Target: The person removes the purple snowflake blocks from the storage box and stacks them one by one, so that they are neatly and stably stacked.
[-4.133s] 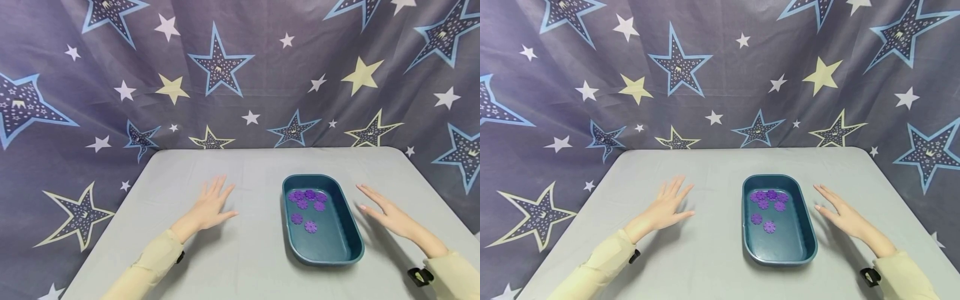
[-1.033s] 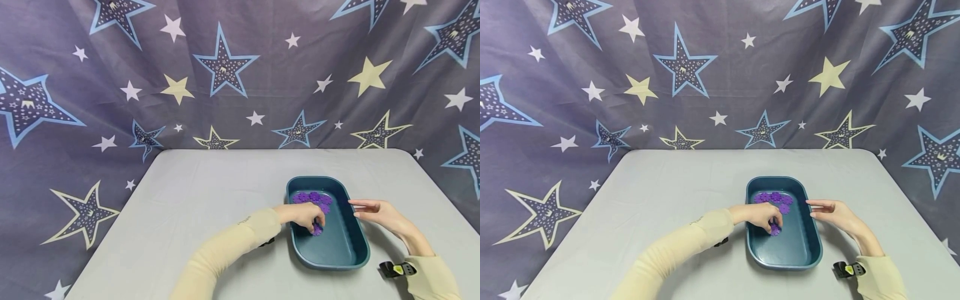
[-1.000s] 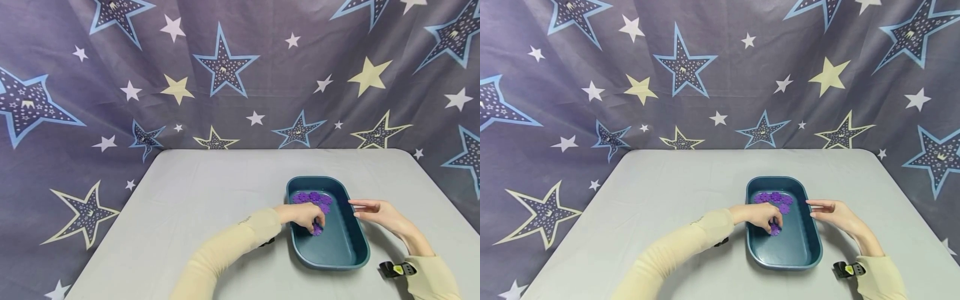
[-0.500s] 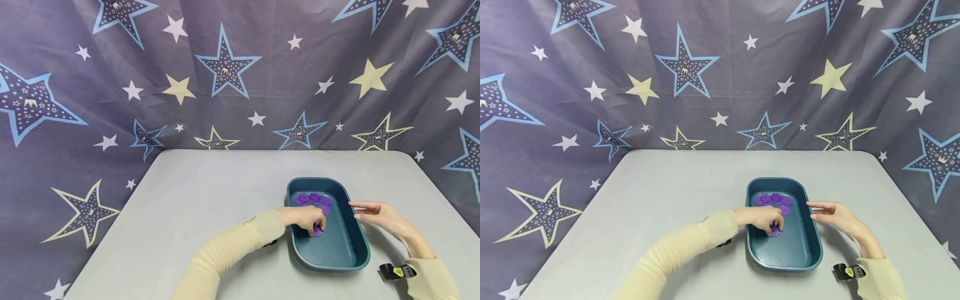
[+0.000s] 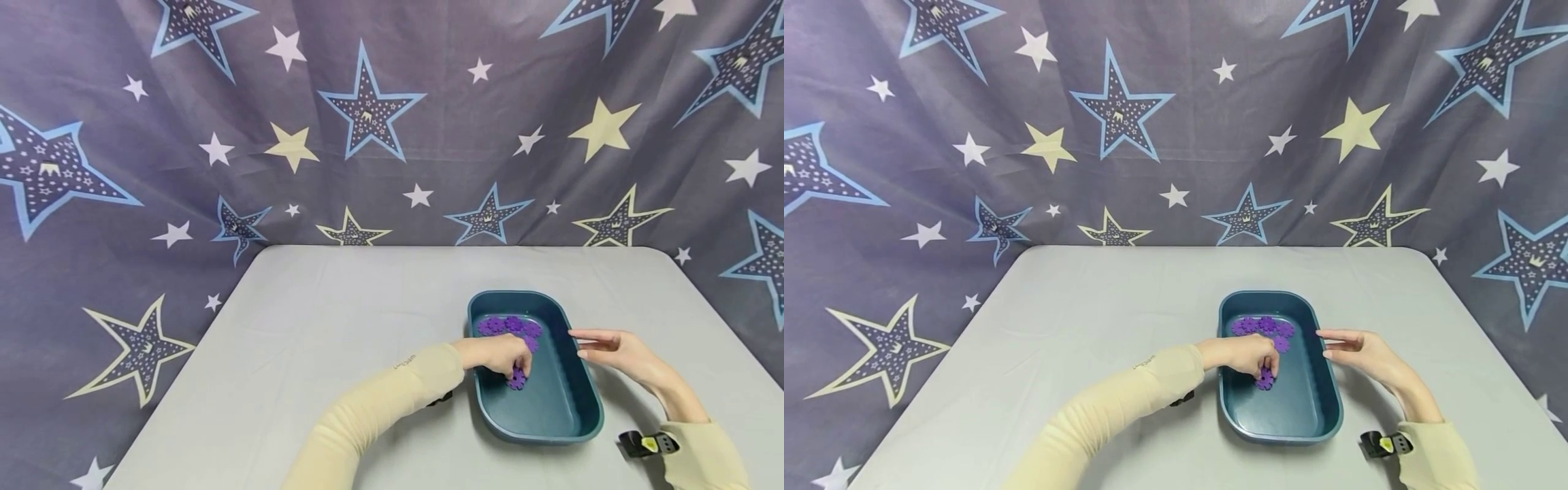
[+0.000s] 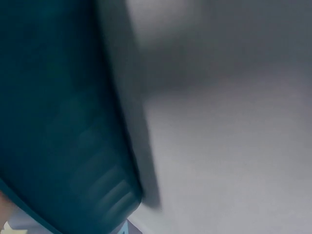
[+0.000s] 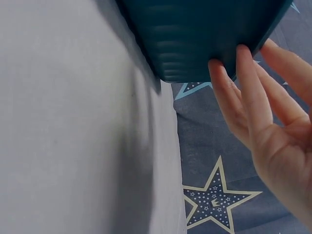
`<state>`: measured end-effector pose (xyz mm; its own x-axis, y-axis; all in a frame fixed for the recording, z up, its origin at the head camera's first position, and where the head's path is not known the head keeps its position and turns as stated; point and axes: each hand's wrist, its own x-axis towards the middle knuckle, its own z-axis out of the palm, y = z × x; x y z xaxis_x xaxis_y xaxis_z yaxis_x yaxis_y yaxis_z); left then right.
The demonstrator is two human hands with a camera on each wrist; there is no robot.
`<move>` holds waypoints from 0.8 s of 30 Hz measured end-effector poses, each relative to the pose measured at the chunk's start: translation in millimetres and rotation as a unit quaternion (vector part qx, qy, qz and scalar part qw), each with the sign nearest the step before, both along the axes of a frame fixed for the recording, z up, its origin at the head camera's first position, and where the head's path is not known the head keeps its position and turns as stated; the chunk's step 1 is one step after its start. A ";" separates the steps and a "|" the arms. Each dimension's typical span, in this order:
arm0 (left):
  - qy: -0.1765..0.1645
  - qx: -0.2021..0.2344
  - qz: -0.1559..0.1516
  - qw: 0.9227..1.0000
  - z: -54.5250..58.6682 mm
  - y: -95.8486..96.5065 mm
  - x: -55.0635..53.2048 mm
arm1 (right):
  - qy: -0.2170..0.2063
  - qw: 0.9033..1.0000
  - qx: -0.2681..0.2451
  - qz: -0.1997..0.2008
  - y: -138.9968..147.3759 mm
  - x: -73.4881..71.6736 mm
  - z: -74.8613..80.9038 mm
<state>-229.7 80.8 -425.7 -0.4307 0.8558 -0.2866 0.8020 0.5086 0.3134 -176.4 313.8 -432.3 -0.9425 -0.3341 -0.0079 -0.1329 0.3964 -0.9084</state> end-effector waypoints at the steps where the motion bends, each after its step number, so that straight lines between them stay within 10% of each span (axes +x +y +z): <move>1: -0.006 0.007 0.002 1.000 0.8 -0.5 -0.3 | 0.000 1.000 0.001 0.000 0.0 -0.1 -0.1; 24: -0.098 0.124 0.068 0.985 29.2 -32.3 -3.8 | 0.005 1.000 0.009 -0.006 -0.9 0.5 -0.9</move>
